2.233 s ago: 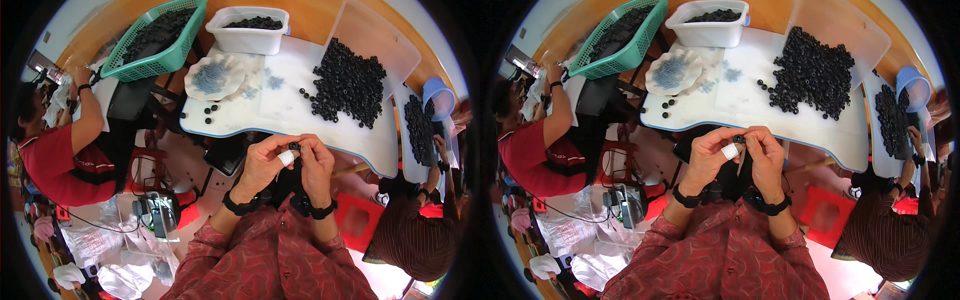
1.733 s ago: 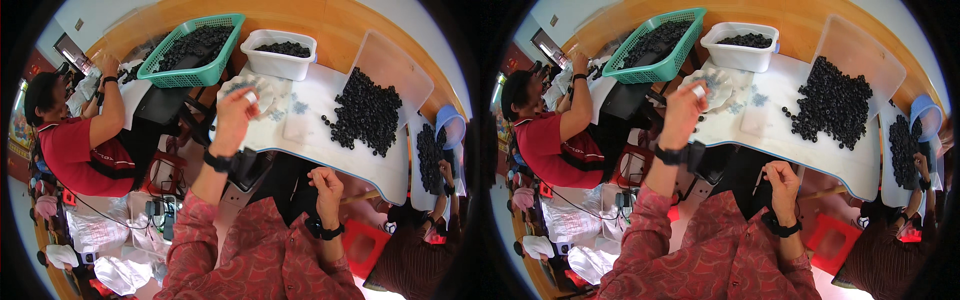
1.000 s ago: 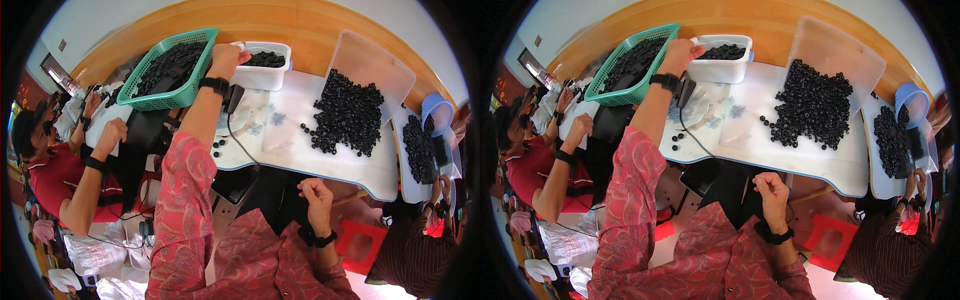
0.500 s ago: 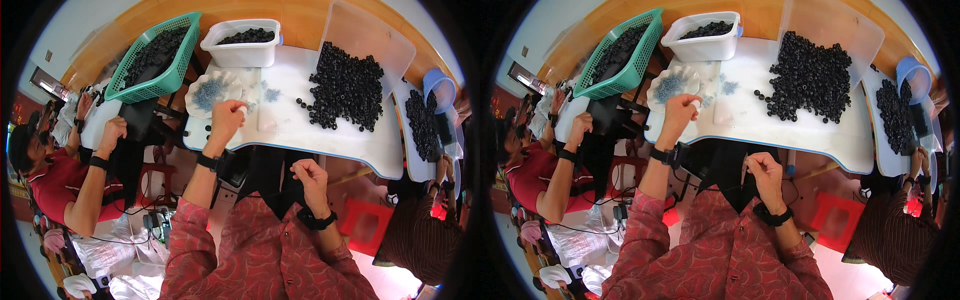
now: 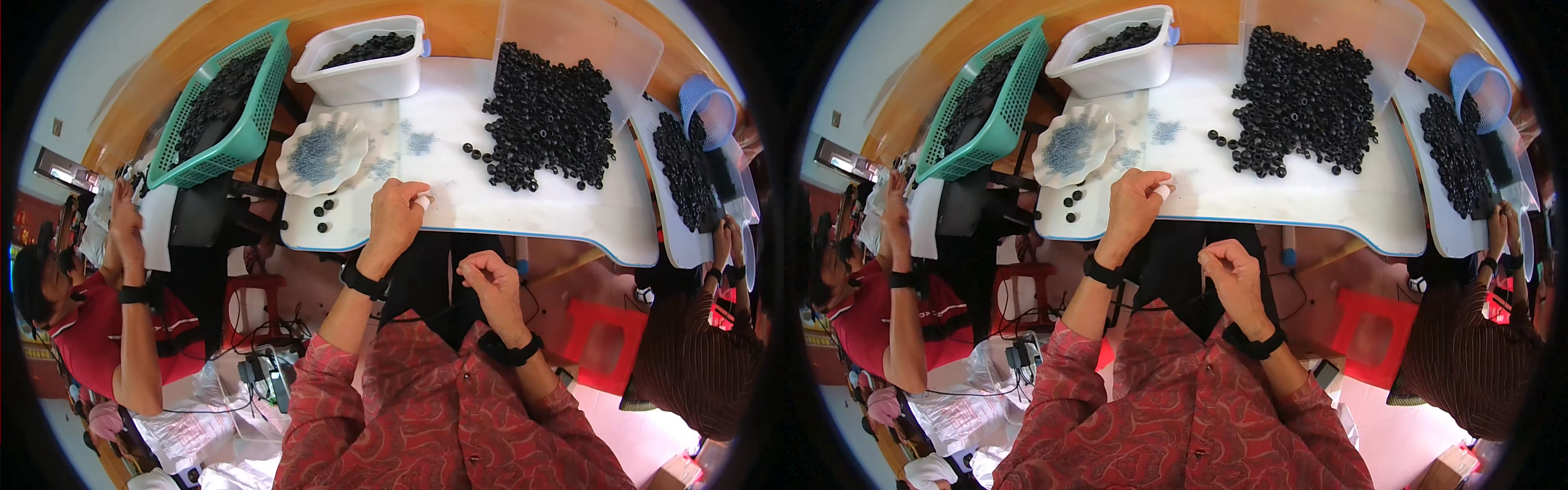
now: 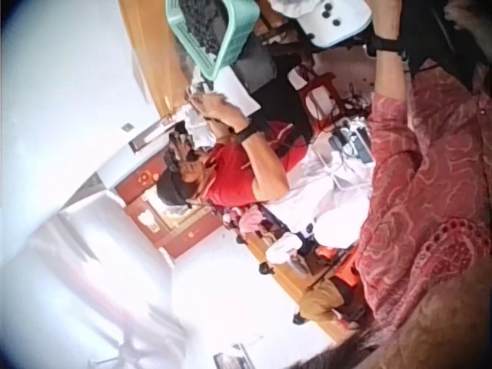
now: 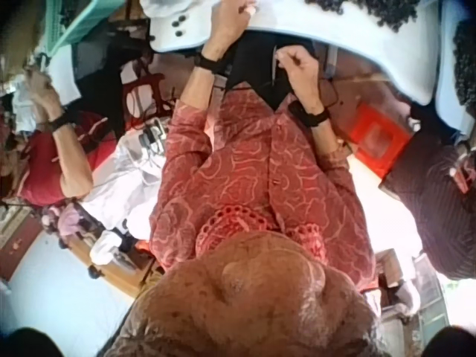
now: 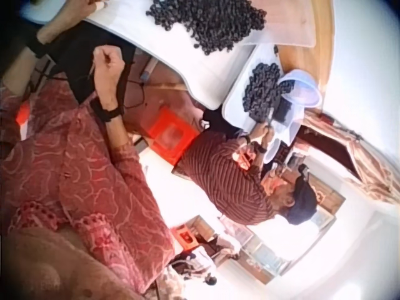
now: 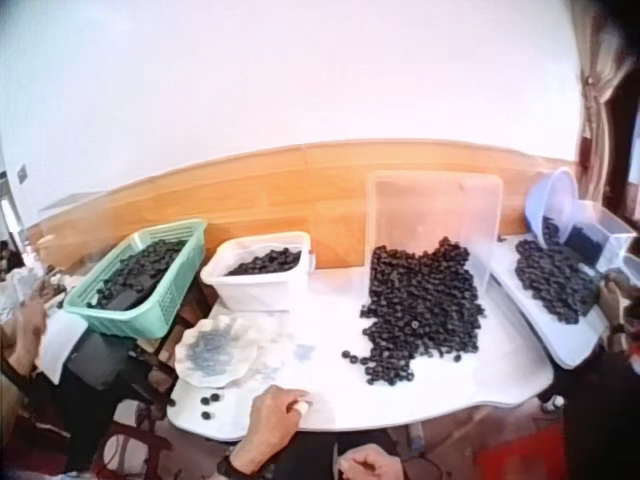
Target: Assembling small black rubber or plastic rings onto white square plastic pieces by hand.
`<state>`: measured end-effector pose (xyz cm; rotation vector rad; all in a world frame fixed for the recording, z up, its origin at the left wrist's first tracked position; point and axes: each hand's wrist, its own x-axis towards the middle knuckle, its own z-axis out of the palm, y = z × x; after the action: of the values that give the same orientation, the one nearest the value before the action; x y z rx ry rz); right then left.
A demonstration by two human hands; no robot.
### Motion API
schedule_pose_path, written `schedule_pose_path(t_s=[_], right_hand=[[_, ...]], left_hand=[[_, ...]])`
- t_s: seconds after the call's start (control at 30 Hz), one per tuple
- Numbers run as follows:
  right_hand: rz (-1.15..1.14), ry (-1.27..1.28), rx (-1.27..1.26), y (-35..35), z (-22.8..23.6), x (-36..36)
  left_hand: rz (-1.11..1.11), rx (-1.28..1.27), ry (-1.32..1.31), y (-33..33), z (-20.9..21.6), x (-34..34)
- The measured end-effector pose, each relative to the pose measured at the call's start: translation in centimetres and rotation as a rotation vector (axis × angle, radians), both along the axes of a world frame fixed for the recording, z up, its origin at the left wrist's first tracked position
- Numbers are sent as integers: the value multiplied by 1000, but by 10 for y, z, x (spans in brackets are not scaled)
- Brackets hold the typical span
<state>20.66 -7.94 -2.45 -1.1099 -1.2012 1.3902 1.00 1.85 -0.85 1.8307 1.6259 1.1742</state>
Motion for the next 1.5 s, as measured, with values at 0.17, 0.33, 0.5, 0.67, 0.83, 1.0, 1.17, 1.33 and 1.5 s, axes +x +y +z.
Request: schedule_pose_path(t_s=[0.17, 0.33, 0.5, 0.67, 0.83, 1.0, 1.17, 1.33, 1.5], right_hand=[[-56, 25, 4, 4, -5, 0], [-40, -18, 45, 6, -7, -1], [-83, -32, 122, 10, -4, 2], [-178, 88, 141, 16, 13, 0], [-216, 10, 253, 23, 18, 5], [-262, -56, 387, 30, 11, 13], [-346, -87, 372, 37, 10, 20], [-407, -44, 272, 45, 6, 25], [-449, -29, 229, 47, -1, 32]], left_hand=[[28, 31, 192, 1, 5, 10], [12, 72, 326, 0, 4, 16], [-73, 52, 97, -23, 6, 26], [-307, -377, -313, -49, 21, 43], [-347, -456, -374, -49, 25, 54], [-324, -563, -483, -41, 26, 65], [-372, -486, -361, -25, 25, 76], [-428, -296, -202, -2, 19, 86], [-387, -57, -54, 13, 24, 97]])
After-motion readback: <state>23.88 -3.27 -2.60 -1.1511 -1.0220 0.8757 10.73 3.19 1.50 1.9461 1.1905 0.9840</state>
